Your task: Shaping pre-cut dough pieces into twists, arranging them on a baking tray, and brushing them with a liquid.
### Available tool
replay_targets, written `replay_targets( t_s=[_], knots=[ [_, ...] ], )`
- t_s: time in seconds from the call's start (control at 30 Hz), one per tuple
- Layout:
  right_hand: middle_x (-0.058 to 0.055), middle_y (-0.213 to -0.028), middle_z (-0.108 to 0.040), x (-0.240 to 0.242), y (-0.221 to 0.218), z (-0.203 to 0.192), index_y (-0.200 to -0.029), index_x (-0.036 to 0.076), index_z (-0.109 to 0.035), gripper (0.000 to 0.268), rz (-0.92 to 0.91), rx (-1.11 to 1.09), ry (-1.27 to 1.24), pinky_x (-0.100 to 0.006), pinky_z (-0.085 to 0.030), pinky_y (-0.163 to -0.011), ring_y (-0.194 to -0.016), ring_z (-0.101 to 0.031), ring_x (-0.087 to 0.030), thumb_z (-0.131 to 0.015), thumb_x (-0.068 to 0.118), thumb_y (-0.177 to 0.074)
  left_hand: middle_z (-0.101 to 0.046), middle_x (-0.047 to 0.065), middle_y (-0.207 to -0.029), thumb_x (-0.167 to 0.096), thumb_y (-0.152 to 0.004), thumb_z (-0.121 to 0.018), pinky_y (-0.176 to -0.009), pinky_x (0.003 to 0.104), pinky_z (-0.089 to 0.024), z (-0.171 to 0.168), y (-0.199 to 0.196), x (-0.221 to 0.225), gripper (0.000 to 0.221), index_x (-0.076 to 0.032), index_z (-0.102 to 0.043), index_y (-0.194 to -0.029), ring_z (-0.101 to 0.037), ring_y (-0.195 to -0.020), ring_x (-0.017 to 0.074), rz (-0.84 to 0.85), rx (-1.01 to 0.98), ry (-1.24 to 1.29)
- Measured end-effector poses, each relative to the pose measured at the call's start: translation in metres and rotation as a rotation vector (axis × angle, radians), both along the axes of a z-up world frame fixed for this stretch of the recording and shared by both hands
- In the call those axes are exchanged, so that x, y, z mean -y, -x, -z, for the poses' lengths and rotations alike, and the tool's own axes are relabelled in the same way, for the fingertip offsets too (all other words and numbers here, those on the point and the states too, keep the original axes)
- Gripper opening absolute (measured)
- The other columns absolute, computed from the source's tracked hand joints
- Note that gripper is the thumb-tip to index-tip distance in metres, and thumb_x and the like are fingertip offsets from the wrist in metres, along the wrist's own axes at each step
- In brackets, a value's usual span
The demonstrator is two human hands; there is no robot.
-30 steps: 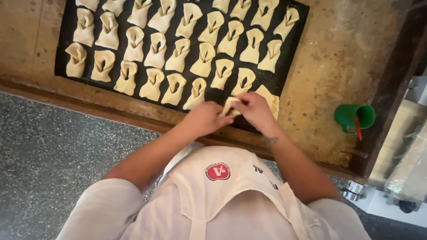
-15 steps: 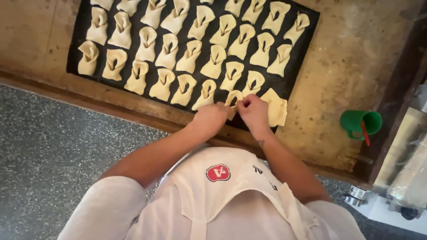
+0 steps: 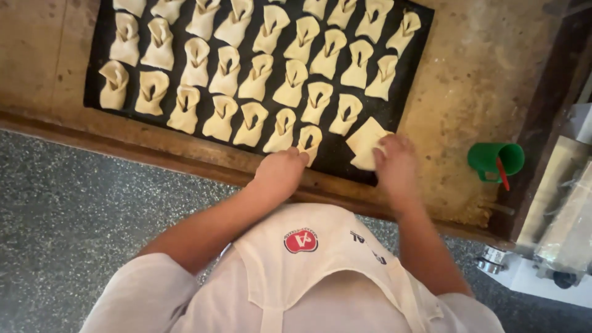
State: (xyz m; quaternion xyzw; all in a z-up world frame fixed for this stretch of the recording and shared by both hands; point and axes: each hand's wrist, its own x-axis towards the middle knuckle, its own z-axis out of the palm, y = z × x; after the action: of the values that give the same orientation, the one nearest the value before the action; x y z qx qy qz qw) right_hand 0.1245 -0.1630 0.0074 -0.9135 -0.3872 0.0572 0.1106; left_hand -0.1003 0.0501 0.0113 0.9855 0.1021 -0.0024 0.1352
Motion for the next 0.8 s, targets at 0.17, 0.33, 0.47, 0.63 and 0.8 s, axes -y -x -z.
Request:
replay_targets(
  t_s=[0.17, 0.33, 0.47, 0.63, 0.8],
  knots=[
    [-0.018, -0.122, -0.063, -0.004, -0.006, -0.036, -0.130, 0.010, -0.064, 0.046, 0.106, -0.188, 0.333, -0.055, -0.057, -0.095, -0.112, -0.067, -0.043, -0.076, 0.024, -0.088, -0.064, 0.005, -0.077, -0.017, -0.087, -0.068, -0.056, 0.036, -0.058, 0.001, -0.030, 0.020, 0.004, -0.014, -0.069, -0.089, -0.072, -0.067, 0.0272, 0.046, 0.071, 0.146],
    [-0.007, -0.106, -0.065, 0.024, -0.014, 0.018, -0.116, 0.020, -0.071, 0.030, 0.157, -0.172, 0.421, -0.047, -0.059, -0.090, -0.105, -0.072, -0.031, -0.072, 0.036, -0.091, -0.066, 0.009, -0.086, -0.021, -0.093, -0.066, -0.068, 0.040, -0.060, -0.024, -0.060, 0.029, 0.015, -0.010, -0.071, -0.102, -0.073, -0.081, 0.0314, 0.092, 0.068, 0.338],
    [-0.002, -0.091, -0.065, 0.017, 0.007, -0.005, -0.100, 0.014, -0.071, 0.025, 0.244, -0.616, -0.357, -0.032, -0.057, -0.072, -0.089, -0.068, -0.020, -0.085, 0.019, -0.079, -0.064, 0.022, -0.124, -0.026, -0.086, -0.078, -0.100, 0.049, -0.055, -0.038, -0.085, 0.033, 0.056, -0.002, -0.061, -0.134, -0.064, -0.118, 0.0420, -0.090, 0.081, 0.767],
    [-0.004, -0.108, -0.059, 0.003, 0.024, 0.017, -0.115, 0.010, -0.055, 0.033, 0.479, -1.242, -1.078, -0.028, -0.061, -0.070, -0.090, -0.068, -0.017, -0.068, -0.006, -0.089, -0.060, -0.002, -0.068, -0.030, -0.085, -0.078, -0.061, 0.027, -0.050, -0.012, -0.098, 0.038, 0.017, -0.014, -0.075, -0.090, -0.063, -0.066, 0.0141, -0.432, 0.072, 1.327],
    [-0.003, -0.114, -0.059, -0.014, 0.037, 0.031, -0.113, 0.015, -0.049, 0.038, 0.535, -1.296, -1.071, -0.024, -0.061, -0.066, -0.092, -0.066, -0.014, -0.059, -0.011, -0.087, -0.068, 0.003, -0.082, -0.019, -0.094, -0.066, -0.066, 0.023, -0.053, -0.049, -0.094, 0.039, 0.023, -0.005, -0.074, -0.111, -0.064, -0.077, 0.0122, -0.688, 0.137, 1.593]
  ],
)
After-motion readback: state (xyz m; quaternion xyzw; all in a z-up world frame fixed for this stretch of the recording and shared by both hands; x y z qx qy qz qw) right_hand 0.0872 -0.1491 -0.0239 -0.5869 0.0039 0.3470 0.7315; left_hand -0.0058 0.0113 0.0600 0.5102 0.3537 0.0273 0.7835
